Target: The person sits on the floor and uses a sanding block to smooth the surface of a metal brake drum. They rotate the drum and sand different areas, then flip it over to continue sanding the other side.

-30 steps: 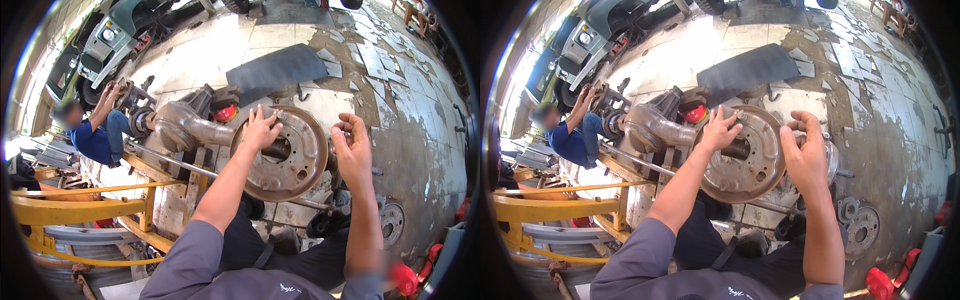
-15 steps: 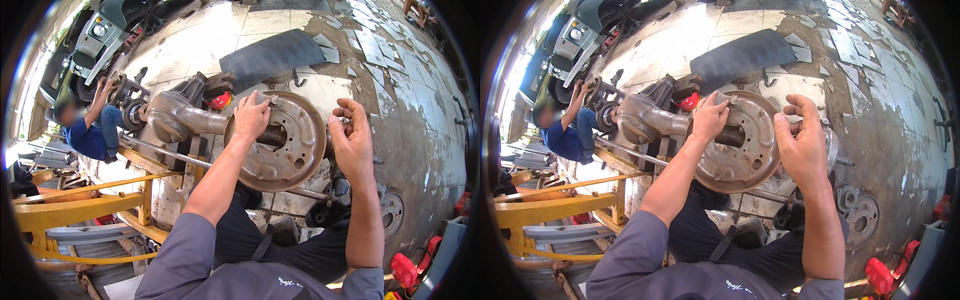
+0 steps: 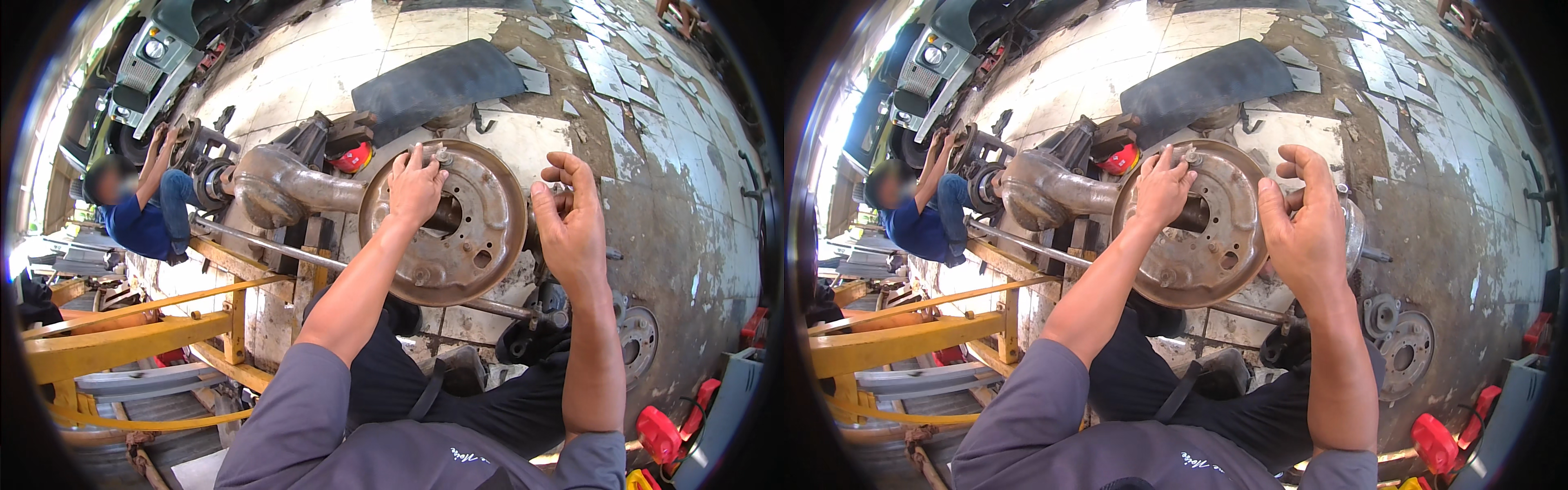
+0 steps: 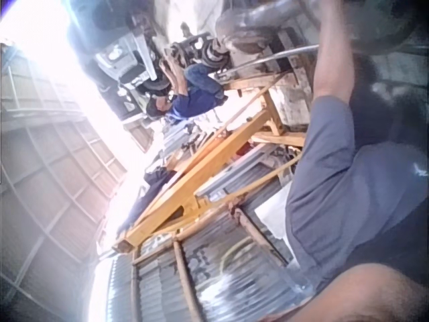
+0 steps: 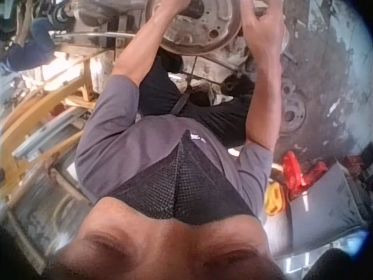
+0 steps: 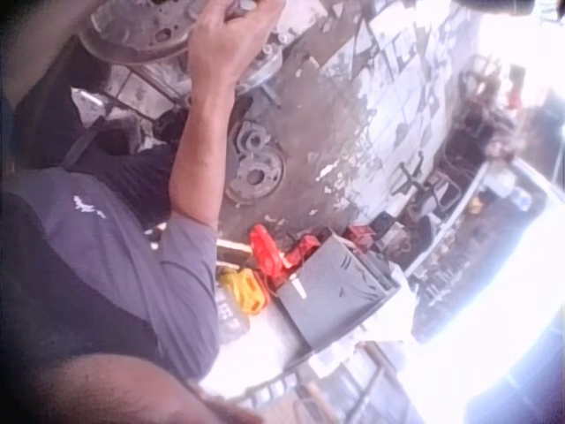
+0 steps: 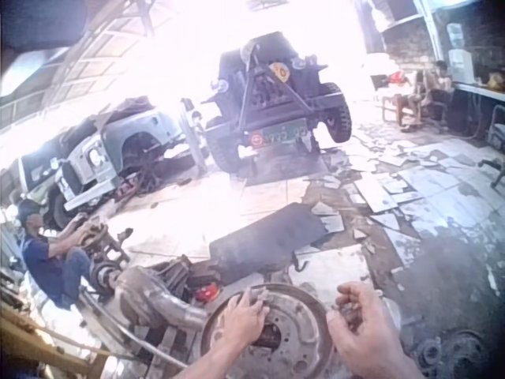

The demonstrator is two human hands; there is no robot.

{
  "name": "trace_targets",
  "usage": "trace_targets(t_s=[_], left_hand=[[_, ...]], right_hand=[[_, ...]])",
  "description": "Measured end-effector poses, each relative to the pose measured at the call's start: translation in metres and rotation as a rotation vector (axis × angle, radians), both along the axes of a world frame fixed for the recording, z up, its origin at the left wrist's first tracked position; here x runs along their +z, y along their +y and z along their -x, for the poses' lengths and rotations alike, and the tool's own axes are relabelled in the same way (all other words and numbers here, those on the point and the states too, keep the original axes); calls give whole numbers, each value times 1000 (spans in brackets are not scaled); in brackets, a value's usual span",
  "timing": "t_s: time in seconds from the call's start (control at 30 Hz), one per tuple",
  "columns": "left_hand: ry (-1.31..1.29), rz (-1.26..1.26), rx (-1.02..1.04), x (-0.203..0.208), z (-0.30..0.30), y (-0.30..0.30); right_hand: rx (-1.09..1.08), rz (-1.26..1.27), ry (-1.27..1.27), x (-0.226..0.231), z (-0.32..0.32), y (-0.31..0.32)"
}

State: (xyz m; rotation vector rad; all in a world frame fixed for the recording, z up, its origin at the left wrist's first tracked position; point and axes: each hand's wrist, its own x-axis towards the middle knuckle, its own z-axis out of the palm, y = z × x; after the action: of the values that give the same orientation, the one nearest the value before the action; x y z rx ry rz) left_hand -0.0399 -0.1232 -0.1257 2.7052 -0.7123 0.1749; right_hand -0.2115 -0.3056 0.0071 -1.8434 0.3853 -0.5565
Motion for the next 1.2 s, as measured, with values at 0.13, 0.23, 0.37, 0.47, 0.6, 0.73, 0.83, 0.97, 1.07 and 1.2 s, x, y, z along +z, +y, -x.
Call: trace_targets(t_s=[0.13, 0.23, 0.37, 0.47, 0.6, 0.73, 0.83, 0.97, 1.07, 1.2], left_hand=[[-1, -9, 42, 2, -1, -5], [-48, -36, 4, -4, 6, -5], [6, -136, 22, -3, 11, -4], [35, -171, 67, 11, 12, -9], [191, -246, 69, 25, 24, -16], [147, -239, 104, 19, 19, -13], [157, -210, 112, 19, 15, -18], [164, -239, 88, 23, 25, -18], [189, -213, 100, 18, 20, -13], [224, -181, 125, 13, 6, -9]], right_hand=[[4, 8, 10, 4, -1, 6], [5, 75, 19, 1, 0, 8], [5, 101, 16, 4, -3, 7], [22, 94, 22, 4, -3, 10], [29, 139, -9, -1, 0, 9], [18, 175, -33, 1, -3, 8], [35, 192, -51, -1, -2, 10], [24, 235, -38, -1, 1, 4], [31, 212, -10, 3, 1, 4], [50, 226, -13, 0, 4, 8]])
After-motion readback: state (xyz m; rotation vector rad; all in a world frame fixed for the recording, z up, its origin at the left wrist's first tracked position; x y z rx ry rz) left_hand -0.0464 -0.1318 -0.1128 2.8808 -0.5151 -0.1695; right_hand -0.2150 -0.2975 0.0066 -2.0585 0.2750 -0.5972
